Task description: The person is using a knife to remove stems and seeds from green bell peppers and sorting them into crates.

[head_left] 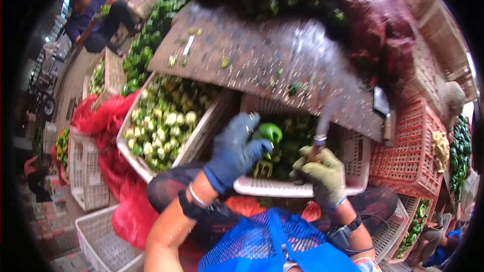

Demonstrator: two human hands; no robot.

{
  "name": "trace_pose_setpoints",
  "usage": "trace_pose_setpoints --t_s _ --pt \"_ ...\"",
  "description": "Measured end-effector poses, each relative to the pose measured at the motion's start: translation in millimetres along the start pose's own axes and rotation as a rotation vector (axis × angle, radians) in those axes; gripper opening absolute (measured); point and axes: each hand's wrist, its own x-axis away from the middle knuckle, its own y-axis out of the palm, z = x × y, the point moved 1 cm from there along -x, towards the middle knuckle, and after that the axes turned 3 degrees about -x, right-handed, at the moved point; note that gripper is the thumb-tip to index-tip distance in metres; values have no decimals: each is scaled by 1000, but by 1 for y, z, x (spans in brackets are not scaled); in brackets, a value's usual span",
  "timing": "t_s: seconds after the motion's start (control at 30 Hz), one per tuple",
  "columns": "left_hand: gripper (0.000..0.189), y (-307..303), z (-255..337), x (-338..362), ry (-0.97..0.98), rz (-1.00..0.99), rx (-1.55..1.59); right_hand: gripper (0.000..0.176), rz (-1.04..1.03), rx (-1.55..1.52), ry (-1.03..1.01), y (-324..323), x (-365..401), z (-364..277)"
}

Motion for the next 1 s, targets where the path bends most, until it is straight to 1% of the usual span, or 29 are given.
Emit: trace_pose_setpoints --t_s 0.03,0.07,0.1,0.13,0.17,0.2,0.23,0.27,0.3,0.33,0.37,0.4,0.43,0.47,0.5,0.53,0.57,0.63,0.67,0.7,0.77,0.87,0.9,0.93,0.97,1.0 --pt "73 5 27 -4 -326 -115 521 35 -19 51 4 5 -2 -1" --pt "73 23 26 -2 -315 -171 583 32 -70 185 -4 11 -5 -4" --pt "60 16 56 -22 -407 -305 1035 29 -121 322 -8 16 -10 -6" --pt "50 25 61 -26 -492 -263 993 28 -174 373 -36 21 -17 -4" --pt "41 29 64 -31 -582 -218 951 30 -220 281 107 24 -23 1" --pt "34 26 63 -41 -610 -247 861 30 -227 286 88 27 -28 0" --pt "27 23 63 -50 -580 -169 838 30 -235 291 72 30 -37 -3" --pt "24 24 57 -56 -556 -109 858 32 -262 372 125 29 -51 -6" --pt "22 22 47 -65 -534 -47 880 35 -318 467 82 28 -65 -17" --pt "20 17 37 -76 -459 12 820 36 -316 521 42 27 -81 -32" --pt "21 9 29 -89 -647 91 1141 38 -311 572 8 27 -98 -48" --pt "21 -1 25 -103 -698 153 1157 38 -279 728 -101 27 -119 -69" --pt "23 -7 18 -116 -748 213 1174 38 -215 807 -363 23 -149 -81" --pt "26 -4 10 -123 -765 247 1207 38 -162 924 -530 15 -189 -90" --pt "26 -1 7 -128 -782 204 1191 40 -61 1006 -493 18 -226 -109" --pt "27 0 5 -133 -793 168 1176 44 40 986 -609 13 -270 -112" --pt "27 3 3 -139 -796 130 1156 46 88 1094 -753 16 -308 -125" --pt "31 7 -2 -152 -889 174 1167 48 112 1285 -995 35 -377 -150" --pt "31 11 -8 -157 -876 239 1215 51 127 1354 -1091 49 -405 -160" --pt "31 13 -14 -160 -863 305 1261 53 129 1457 -1087 66 -428 -171" --pt "29 8 -24 -170 -952 273 1219 56 197 1624 -1065 97 -468 -179" --pt "27 7 -43 -173 -1047 218 1198 59 268 1907 -795 126 -518 -175" --pt "26 7 -47 -170 -1078 191 1198 60 214 1896 -697 133 -523 -179" --pt "30 12 -54 -165 -1086 169 1193 61 160 1883 -594 136 -525 -183" --pt "29 13 -56 -161 -1072 196 1203 62 111 1868 -485 137 -521 -185" --pt "28 13 -57 -161 -1052 222 1219 69 56 1830 -441 133 -516 -186"
